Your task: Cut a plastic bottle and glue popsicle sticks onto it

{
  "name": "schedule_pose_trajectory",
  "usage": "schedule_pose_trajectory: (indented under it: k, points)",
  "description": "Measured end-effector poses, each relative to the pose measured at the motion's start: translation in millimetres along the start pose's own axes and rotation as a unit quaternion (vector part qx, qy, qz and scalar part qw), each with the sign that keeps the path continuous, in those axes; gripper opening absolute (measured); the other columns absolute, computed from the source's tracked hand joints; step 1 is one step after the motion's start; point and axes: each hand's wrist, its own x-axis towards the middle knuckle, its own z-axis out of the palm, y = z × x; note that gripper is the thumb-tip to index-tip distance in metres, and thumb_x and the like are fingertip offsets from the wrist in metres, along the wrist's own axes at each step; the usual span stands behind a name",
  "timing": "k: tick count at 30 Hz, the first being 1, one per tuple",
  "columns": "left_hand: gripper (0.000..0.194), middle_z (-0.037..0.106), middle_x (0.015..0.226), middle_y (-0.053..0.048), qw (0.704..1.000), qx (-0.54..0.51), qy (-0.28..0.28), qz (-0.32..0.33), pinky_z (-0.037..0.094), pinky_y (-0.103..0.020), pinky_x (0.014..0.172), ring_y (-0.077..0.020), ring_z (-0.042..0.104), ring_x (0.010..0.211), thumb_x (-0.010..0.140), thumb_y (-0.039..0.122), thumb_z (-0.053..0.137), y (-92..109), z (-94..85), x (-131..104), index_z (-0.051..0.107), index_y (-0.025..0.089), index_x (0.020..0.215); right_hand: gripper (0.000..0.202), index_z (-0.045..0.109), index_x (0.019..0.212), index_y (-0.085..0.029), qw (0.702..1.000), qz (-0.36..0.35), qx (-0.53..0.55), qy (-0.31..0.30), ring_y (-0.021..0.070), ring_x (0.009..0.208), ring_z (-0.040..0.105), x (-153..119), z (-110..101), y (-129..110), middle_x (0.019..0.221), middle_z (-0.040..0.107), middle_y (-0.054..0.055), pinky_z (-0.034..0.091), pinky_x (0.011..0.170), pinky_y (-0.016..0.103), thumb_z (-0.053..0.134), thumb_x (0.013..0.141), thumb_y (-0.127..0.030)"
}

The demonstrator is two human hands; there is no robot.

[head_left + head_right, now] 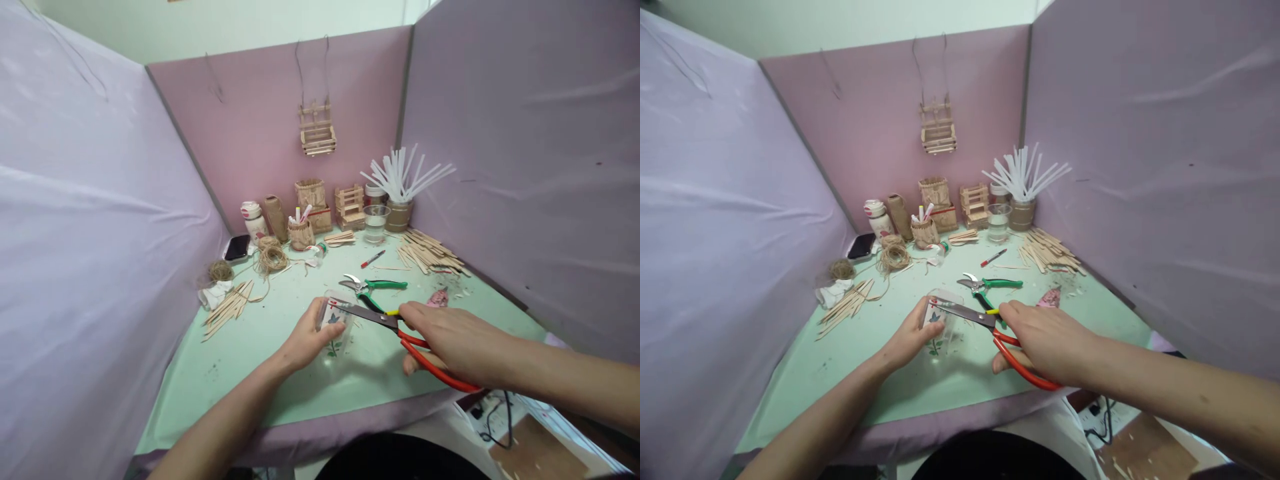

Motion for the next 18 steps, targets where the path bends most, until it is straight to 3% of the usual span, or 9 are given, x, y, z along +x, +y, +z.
schedule_pose_trajectory:
  k: [8, 18]
  points:
    - [0.055, 0.057, 0.131, -0.012, 0.999, 0.016, -0.033, -0.01, 0.031, -0.045, 0.114, -0.034, 0.042, 0.135, 0.087, 0.057, 0.06, 2.0, 0.1, -2.1, 0.053, 0.018, 0.124, 0.038, 0.04, 0.08, -0.025, 1.0, -0.023, 0.004, -0.008, 0.0224, 0.071, 0.061, -0.2, -4.8, 6.9, 0.082, 0.062, 0.003, 0.038, 0.059, 0.03, 0.062, 0.082, -0.055]
    - [0.052, 0.06, 0.119, -0.012, 0.999, 0.02, -0.032, -0.002, 0.038, -0.046, 0.106, -0.0316, 0.052, 0.12, 0.086, 0.051, 0.063, 4.4, 15.5, -6.0, 0.05, 0.016, 0.122, 0.047, 0.048, 0.087, -0.022, 0.997, -0.038, -0.06, 0.037, 0.0219, 0.069, 0.058, -0.4, -4.1, 0.0, 0.087, 0.06, 0.006, 0.04, 0.059, 0.031, 0.067, 0.076, -0.064]
